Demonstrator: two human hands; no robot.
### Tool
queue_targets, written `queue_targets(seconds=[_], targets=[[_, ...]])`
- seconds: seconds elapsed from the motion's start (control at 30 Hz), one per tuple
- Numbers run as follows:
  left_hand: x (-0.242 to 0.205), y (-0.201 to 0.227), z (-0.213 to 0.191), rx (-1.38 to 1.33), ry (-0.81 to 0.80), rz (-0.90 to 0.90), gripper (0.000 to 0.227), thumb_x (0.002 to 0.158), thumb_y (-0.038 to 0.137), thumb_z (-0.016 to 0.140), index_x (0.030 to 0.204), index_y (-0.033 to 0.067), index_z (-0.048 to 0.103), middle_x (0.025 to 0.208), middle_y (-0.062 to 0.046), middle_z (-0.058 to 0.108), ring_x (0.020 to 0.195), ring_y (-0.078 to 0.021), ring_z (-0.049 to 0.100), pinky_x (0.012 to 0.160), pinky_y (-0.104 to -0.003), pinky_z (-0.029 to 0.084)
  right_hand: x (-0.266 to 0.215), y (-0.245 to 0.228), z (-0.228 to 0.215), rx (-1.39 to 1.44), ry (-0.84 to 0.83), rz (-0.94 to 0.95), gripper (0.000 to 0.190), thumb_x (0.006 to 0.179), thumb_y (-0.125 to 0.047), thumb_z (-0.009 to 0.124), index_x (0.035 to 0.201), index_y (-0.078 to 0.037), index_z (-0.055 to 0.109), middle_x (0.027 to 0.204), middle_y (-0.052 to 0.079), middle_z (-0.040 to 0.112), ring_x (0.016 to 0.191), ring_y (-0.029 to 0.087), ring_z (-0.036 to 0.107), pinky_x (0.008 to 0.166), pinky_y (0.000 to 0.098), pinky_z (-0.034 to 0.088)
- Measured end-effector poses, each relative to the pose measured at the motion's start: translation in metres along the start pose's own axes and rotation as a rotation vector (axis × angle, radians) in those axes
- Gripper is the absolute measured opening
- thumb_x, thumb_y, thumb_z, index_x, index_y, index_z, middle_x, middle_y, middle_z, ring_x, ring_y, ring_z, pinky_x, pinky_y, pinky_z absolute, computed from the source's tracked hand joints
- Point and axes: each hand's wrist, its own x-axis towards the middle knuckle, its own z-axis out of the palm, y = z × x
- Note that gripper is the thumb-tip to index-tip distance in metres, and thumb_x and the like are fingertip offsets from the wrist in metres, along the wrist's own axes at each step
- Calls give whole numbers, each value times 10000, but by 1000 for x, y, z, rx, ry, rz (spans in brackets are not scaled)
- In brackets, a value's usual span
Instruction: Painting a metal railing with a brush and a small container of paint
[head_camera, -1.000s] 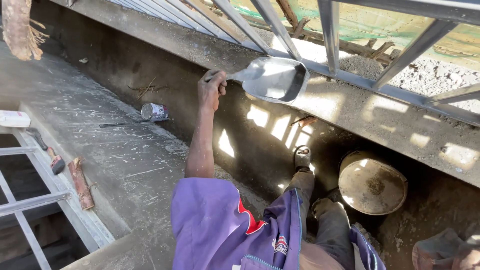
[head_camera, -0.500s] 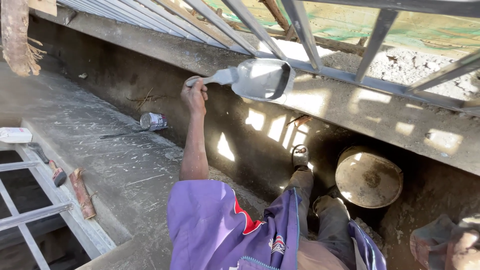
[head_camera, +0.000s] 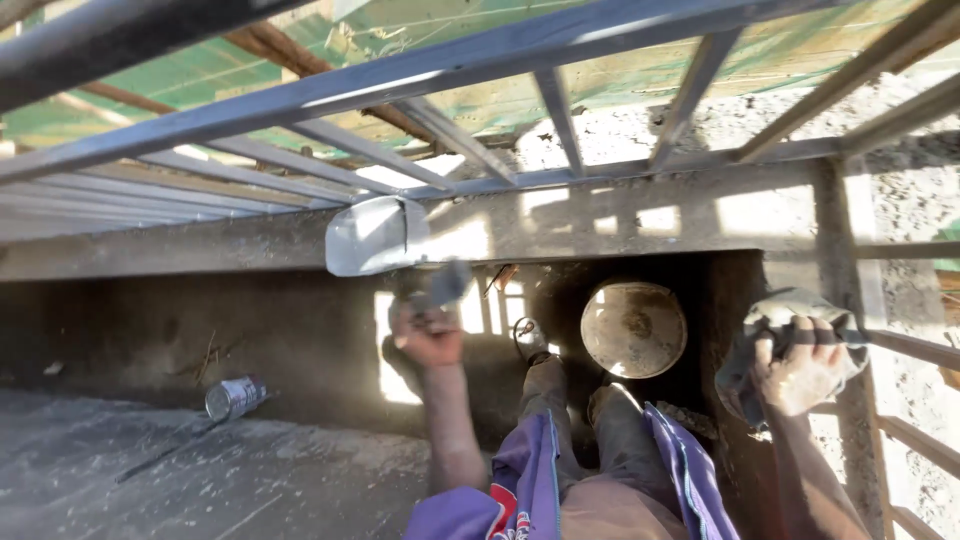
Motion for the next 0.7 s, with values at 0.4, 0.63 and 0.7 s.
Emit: queue_targets(seconds=[0.4,0.63,0.7], targets=[[-42,-157,171,1044,-358,736,432,1045,319,924,1294,26,726,666,-134,607,552,-193,552,542,-363,481,25,-23,-37,265,-76,122,400,1108,-222,859,1421,27,868,1410,204,825,1224,433,770,1056,537,637],[8,-213,173,2604,-1308,1648,530,1207,177,885,1612,66,562,1377,-222,760,1105,-305,798,707,-354,817,33,-21,-39,324,-30,124,389,1145,-241,812,1405,45,848,1385,240,794,1181,461,755,1003,560,622],[25,-215,183,2812,-1462,2028,777,1161,98,1010,1698,22,454,1642,-294,624,1454,-357,769,736,-313,852,33,-23,-36,331,-31,138,409,1152,-267,794,1415,41,850,1391,239,790,1155,456,745,966,555,610]])
